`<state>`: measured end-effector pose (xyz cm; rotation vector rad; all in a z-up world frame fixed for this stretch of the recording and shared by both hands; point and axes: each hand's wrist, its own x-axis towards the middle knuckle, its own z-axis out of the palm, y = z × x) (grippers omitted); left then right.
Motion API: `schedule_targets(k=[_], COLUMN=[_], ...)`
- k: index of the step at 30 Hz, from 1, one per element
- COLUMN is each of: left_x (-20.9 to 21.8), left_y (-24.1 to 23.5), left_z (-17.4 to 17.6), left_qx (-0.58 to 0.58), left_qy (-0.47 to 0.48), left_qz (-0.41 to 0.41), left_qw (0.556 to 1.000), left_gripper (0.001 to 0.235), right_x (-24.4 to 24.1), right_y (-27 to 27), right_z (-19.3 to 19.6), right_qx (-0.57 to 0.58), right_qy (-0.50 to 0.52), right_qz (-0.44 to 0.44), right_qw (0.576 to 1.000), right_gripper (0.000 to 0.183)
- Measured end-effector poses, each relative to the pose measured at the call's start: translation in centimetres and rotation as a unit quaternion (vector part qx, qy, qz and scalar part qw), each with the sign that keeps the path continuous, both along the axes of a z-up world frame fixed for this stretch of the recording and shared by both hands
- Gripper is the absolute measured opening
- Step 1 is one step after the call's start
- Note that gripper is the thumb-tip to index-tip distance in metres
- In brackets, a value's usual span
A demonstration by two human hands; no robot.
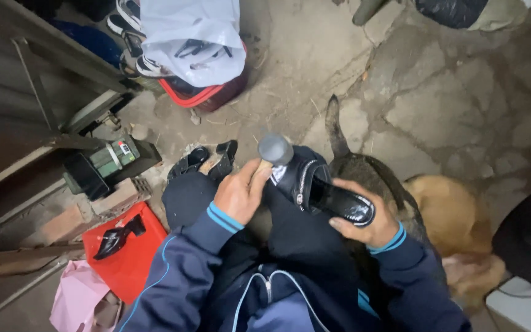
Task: The person sits on the floor and cleans a pair of black high-heeled shoes. They use a round brush to scrub the exterior and a yellow brush to clean the soles and heels of the shoes.
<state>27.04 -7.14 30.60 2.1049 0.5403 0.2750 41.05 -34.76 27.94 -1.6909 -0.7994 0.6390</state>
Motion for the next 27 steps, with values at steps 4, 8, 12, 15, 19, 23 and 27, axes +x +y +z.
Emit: schedule_targets(k=[4, 8, 12, 15, 19, 23, 27], left_x=[-0.2, 0.0, -0.6, 0.3, -1.9, -2.7, -3.5], left_y=[-0.4, -0.7, -0.7, -0.1, 0.0, -0.7, -2.5], left_z=[1.2, 2.3, 4.7, 1.6, 1.8, 0.3, 4.6], left_qx=[-0.074, 0.001, -0.08, 0.003, -0.091, -0.22, -0.301], left_qy=[0.001, 0.049, -0.048, 0.082, 0.086, 0.014, -0.088], left_qz=[0.023, -0.002, 0.042, 0.0, 0.055, 0.113, 0.114], left_qw=[0.997, 0.999, 0.995, 0.997, 0.991, 0.969, 0.943], left_gripper=[0.027, 0.038, 0.027, 0.03, 0.029, 0.021, 0.032], right_x=[-0.6, -0.2, -0.3, -0.7, -1.3, -0.6, 0.0], right_y=[1.3, 2.3, 5.3, 7.9, 9.2, 10.1, 9.4], right_z=[-0.3, -0.9, -1.0, -1.1, -1.7, -2.9, -2.4], right_qx=[0.011, 0.016, 0.067, 0.091, 0.095, 0.121, 0.081], right_qy=[0.013, -0.039, -0.149, -0.197, -0.187, -0.205, -0.26], right_qz=[-0.002, 0.015, 0.006, -0.029, -0.089, -0.061, 0.04], right_qw=[1.0, 0.999, 0.987, 0.976, 0.974, 0.969, 0.961], right_gripper=[0.078, 0.076, 0.074, 0.068, 0.069, 0.065, 0.056])
